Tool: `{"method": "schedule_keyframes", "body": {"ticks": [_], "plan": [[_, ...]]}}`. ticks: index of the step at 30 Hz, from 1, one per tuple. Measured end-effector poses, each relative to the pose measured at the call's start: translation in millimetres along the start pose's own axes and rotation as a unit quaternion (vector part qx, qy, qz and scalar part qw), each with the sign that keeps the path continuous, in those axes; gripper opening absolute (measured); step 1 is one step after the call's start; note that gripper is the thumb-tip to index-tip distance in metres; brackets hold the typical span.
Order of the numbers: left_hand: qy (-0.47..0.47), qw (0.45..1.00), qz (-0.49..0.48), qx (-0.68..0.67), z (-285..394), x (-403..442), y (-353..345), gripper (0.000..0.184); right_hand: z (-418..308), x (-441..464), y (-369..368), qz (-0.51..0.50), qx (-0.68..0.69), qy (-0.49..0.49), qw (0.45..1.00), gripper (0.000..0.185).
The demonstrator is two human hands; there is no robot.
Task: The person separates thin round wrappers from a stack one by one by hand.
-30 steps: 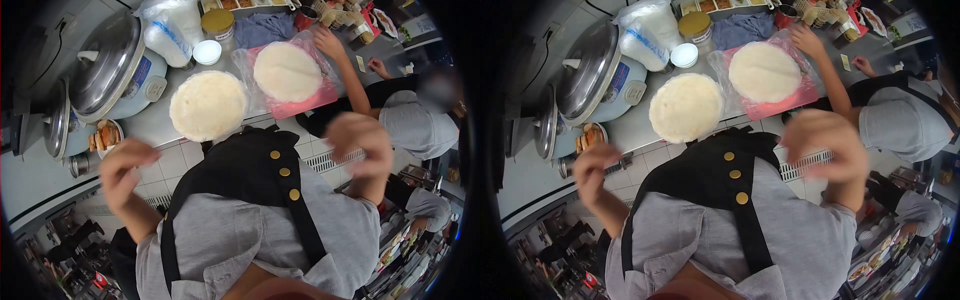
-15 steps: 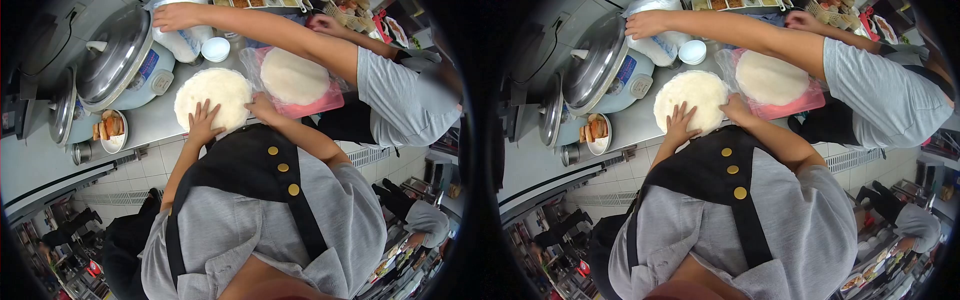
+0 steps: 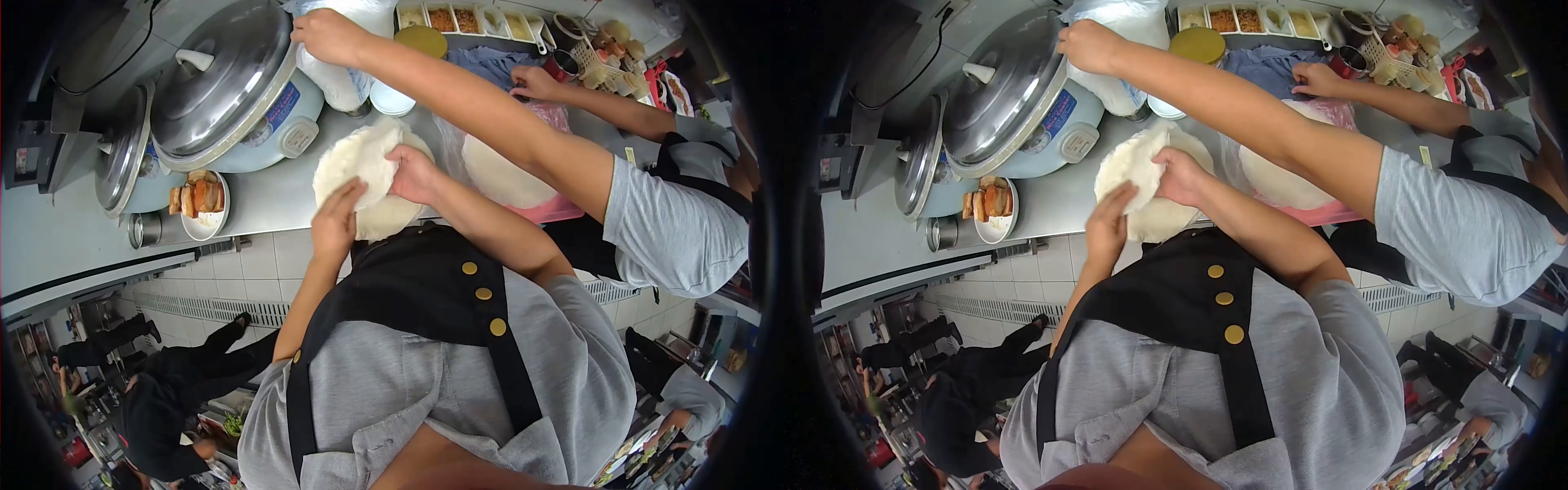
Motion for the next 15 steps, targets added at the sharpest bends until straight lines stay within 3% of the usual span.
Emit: {"method": "schedule_keyframes", "body": {"ticks": [1,5,7,9,11,12,13,15], "plan": [[-0.014,0.999,0.03,0.038,18,12,23,0.054,-6,-2,-22,-0.097,0.046,0.021,0.994,0.048],[-0.055,0.995,0.018,0.086,52,23,35,0.049,4,7,-1,-0.129,0.101,0.025,0.986,0.048],[-0.064,0.995,-0.003,0.075,38,18,2,0.043,22,24,64,0.124,0.003,0.025,0.992,0.049],[0.028,0.991,-0.121,0.038,-7,3,-53,0.041,36,14,78,0.16,-0.033,-0.023,0.986,0.05],[0.066,0.987,-0.147,-0.027,-36,-15,-81,0.039,50,-3,87,0.207,-0.182,-0.086,0.957,0.05],[0.109,0.974,-0.174,-0.092,-45,-23,-91,0.037,44,-20,75,0.242,-0.264,-0.059,0.932,0.054],[0.1,0.974,-0.177,-0.097,-45,-23,-92,0.037,39,-24,63,0.187,-0.455,-0.042,0.869,0.053],[0.046,0.97,-0.221,-0.091,-44,-24,-93,0.055,5,-77,-42,0.015,-0.603,-0.002,0.798,0.059]]}}
Point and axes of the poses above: each hand's wrist, its own x-axis towards the middle knuckle, its own y-axis out of the back of the hand, z = x × y, the point moved 8 cm from there along x, towards the middle knuckle, and after that the axes turned 3 degrees about z, right-handed, at the moved point
